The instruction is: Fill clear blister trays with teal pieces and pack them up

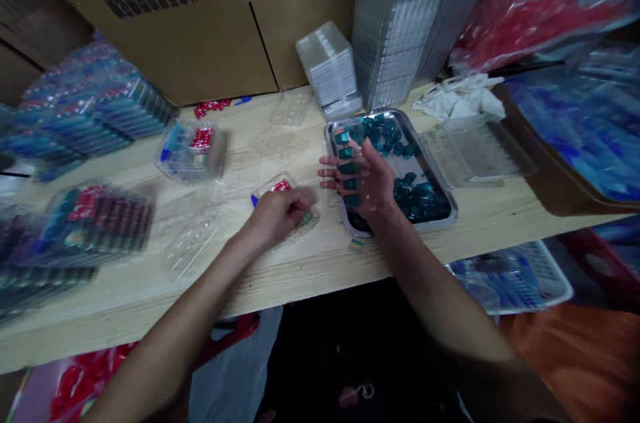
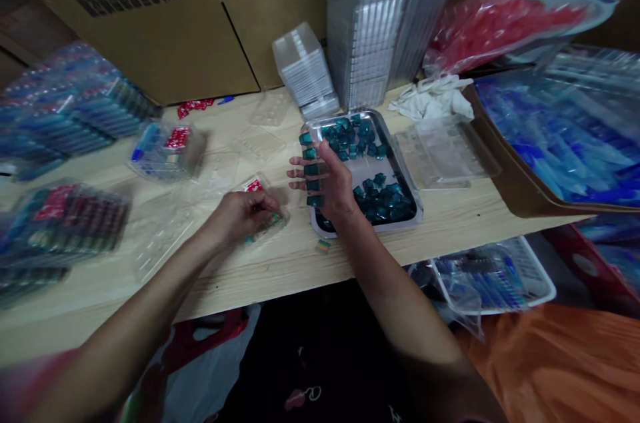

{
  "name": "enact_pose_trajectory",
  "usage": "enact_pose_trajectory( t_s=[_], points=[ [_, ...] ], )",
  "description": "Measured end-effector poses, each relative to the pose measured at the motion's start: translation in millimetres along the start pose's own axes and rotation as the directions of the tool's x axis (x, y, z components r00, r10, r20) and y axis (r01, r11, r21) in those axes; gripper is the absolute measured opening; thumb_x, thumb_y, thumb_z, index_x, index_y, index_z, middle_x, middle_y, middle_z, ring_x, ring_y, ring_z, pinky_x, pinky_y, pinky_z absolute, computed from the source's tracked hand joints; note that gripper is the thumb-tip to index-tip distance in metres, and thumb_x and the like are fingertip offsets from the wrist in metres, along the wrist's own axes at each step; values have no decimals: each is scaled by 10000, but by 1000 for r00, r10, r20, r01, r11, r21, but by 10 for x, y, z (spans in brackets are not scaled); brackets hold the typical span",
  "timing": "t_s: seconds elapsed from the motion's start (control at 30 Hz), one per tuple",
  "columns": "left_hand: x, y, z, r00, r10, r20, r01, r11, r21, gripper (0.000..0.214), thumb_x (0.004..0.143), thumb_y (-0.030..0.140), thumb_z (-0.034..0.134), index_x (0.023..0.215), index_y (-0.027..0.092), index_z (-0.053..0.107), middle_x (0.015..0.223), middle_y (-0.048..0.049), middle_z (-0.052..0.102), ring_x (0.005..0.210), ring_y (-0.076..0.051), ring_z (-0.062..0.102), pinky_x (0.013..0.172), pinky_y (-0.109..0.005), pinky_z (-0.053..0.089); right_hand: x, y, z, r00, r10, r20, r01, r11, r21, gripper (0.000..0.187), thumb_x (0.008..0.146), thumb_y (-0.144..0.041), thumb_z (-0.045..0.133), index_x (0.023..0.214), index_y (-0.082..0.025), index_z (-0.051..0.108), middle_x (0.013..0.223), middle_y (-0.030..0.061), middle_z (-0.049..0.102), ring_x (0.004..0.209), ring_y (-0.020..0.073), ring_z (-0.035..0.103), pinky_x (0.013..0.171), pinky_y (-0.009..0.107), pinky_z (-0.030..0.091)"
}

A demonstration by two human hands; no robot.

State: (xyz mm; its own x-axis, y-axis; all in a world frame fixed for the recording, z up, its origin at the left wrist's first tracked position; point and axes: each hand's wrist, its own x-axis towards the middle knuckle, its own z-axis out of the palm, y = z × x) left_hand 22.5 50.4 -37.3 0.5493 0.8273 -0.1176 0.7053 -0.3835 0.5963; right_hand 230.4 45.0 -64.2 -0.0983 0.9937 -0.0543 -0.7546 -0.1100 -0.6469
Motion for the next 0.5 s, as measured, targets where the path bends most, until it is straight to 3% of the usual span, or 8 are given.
enact_pose_trajectory(
  t_s=[0.2,0.37,0.5],
  points=[
    [-1,-3,120,982,180,-49,-165,961,220,166,796,81,568,770,175,702,791,-34,690,724,-158,624,661,-250,453,-10,2,3,1000,-8,5,8,1000,-25,524,812,-686,572,1137,-275,571,944,34,721,778,205,695,683,367,580],
    [-97,67,77,983,173,-67,-149,952,267,180,883,135,515,867,159,692,885,-71,684,787,-180,636,704,-281,472,-10,9,13,1000,-10,-6,10,1000,-18,555,799,-675,599,1181,-272,576,936,31,717,765,196,690,675,356,575],
    [-132,185,74,993,109,45,-117,969,218,124,862,180,564,850,172,687,834,-49,674,727,-159,618,658,-258,447,-31,-8,35,1000,-1,-28,0,1000,-25,560,794,-673,606,1174,-262,590,937,40,719,776,203,688,674,352,572]
  ],
)
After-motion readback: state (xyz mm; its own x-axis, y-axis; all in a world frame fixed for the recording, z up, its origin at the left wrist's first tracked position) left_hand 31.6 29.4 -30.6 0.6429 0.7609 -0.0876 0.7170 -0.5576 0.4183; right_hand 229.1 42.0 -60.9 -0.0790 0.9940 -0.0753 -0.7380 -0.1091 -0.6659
